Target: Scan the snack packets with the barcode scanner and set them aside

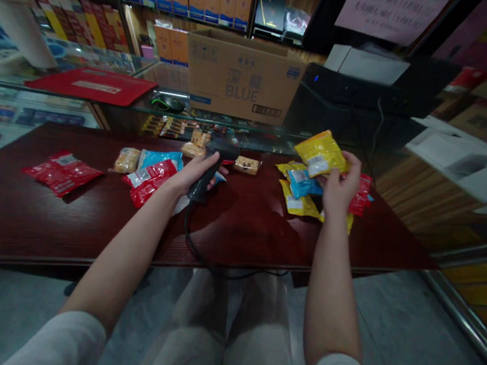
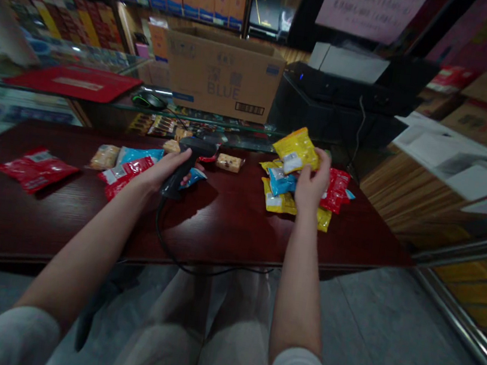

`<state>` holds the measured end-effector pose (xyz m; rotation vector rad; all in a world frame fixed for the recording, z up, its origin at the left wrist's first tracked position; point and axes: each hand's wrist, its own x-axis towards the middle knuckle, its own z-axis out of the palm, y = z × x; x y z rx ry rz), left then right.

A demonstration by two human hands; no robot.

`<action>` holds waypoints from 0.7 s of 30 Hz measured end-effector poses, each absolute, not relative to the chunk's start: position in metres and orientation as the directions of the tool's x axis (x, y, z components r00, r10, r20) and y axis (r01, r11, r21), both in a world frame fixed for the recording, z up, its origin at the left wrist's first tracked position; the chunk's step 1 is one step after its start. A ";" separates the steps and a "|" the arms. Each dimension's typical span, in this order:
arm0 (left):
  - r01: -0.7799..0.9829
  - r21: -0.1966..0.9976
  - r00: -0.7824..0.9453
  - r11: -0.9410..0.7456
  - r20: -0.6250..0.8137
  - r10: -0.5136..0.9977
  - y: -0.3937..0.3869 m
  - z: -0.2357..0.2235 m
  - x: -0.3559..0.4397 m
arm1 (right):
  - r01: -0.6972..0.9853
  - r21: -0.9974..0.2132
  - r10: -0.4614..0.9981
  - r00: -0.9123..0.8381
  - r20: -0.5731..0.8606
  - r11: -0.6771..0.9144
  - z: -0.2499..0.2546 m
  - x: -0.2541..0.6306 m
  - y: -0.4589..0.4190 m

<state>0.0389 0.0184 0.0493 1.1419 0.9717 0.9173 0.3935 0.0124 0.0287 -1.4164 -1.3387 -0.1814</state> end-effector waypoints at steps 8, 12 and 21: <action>0.056 0.964 0.258 0.261 -0.266 0.929 0.026 0.039 0.036 | 0.823 -0.475 0.604 0.557 0.570 -0.311 0.041 0.453 -0.003; -0.005 0.962 0.297 0.274 -0.260 0.919 0.030 0.029 0.039 | 0.801 -0.436 0.535 0.599 0.596 -0.411 0.039 0.444 -0.008; -0.140 0.906 0.481 0.400 -0.291 0.827 0.033 0.020 0.058 | 0.864 -0.464 0.761 0.165 0.627 0.195 0.018 0.346 0.017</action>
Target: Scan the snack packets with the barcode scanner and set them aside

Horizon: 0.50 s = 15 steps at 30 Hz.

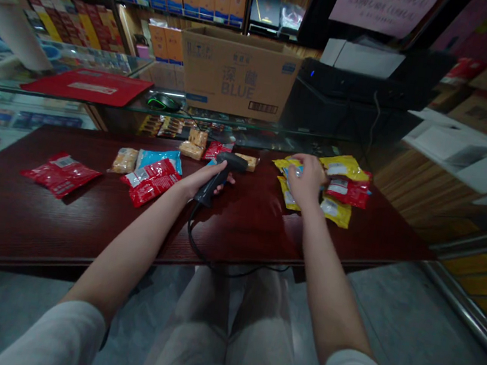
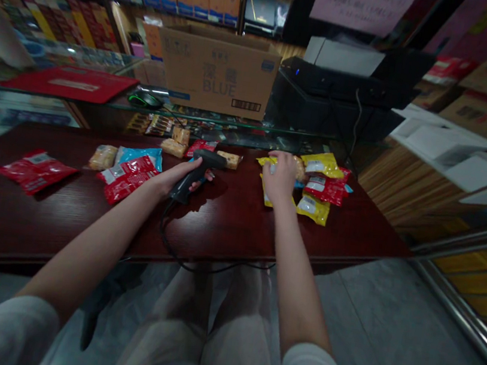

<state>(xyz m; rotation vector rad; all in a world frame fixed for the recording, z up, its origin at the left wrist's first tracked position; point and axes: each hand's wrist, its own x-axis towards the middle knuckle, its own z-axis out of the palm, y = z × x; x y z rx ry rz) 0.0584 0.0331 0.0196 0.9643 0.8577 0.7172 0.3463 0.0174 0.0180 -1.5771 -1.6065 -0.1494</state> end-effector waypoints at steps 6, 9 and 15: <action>-0.272 0.847 0.559 0.457 -0.247 0.792 0.028 0.033 0.045 | 0.799 -0.532 0.918 -0.063 0.391 0.281 -0.015 0.283 0.065; -0.362 0.826 0.499 0.432 -0.220 0.838 0.034 0.035 0.034 | 0.792 -0.526 0.927 -0.128 0.352 0.309 -0.019 0.272 0.075; -0.393 0.823 0.458 0.411 -0.213 0.863 0.044 0.028 0.033 | 0.852 -0.493 0.955 -0.025 0.297 0.176 -0.026 0.273 0.072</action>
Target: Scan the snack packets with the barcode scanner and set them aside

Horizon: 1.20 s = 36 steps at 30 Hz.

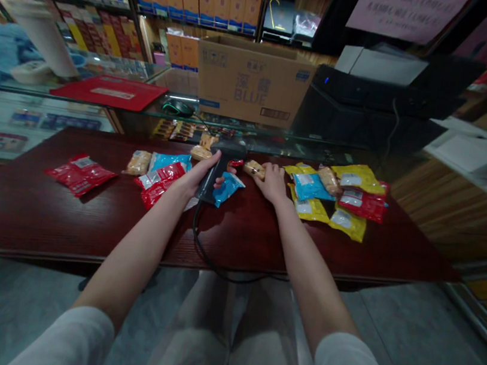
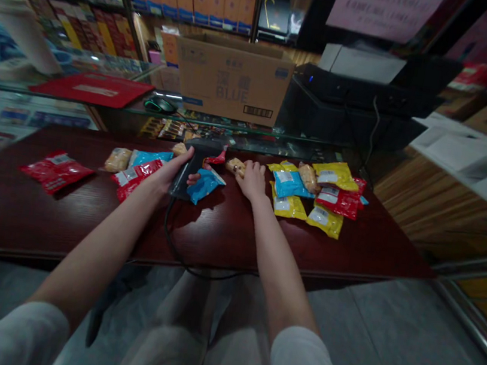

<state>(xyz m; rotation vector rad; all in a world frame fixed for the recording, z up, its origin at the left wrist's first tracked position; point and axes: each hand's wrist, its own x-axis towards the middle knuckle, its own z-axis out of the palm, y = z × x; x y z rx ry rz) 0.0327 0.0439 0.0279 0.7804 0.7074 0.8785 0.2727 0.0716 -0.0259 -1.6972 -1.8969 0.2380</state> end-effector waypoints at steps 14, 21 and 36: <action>-0.269 0.898 0.467 0.348 -0.195 0.863 0.026 0.038 0.041 | -0.387 -0.895 0.969 -0.190 -0.159 -0.223 -0.006 0.278 0.051; -0.191 0.923 0.497 0.335 -0.204 0.843 0.022 0.037 0.044 | -0.437 -0.874 0.973 -0.180 -0.146 -0.212 -0.008 0.276 0.048; -0.173 0.973 0.504 0.156 -0.049 0.863 0.033 0.014 0.045 | -0.363 -0.906 0.968 -0.195 -0.157 -0.219 -0.013 0.278 0.050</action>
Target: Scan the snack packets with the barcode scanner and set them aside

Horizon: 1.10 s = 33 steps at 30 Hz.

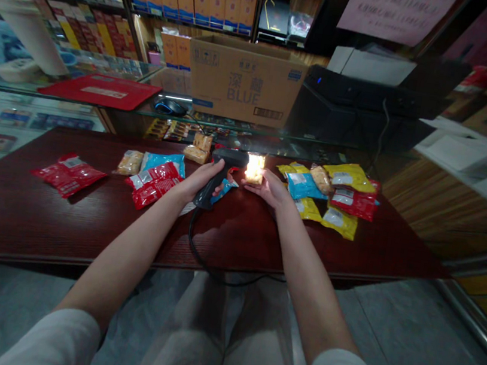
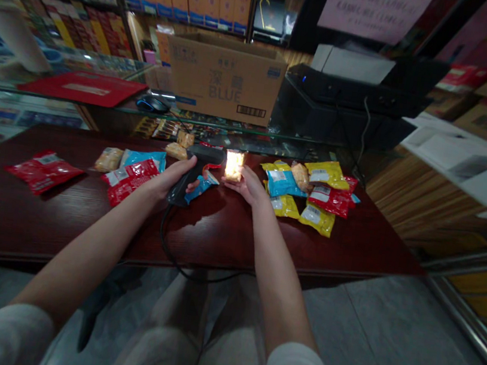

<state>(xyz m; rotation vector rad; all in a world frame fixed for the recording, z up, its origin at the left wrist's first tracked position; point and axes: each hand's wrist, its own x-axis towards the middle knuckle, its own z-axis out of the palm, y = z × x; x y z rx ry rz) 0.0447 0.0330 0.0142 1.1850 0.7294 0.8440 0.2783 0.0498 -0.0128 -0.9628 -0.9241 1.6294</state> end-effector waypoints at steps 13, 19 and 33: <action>-0.221 0.958 0.445 0.181 -0.066 0.893 0.035 0.018 0.042 | -0.105 -0.994 0.999 0.014 -0.037 -0.036 -0.007 0.275 0.051; -0.211 0.952 0.297 0.223 -0.155 0.942 0.040 0.020 0.036 | 0.481 -0.849 0.858 0.320 0.402 0.219 0.010 0.311 0.039; -0.240 0.866 0.531 0.438 -0.261 0.806 0.034 0.009 0.067 | 0.916 -0.321 0.668 0.396 0.629 -0.241 0.052 0.396 0.007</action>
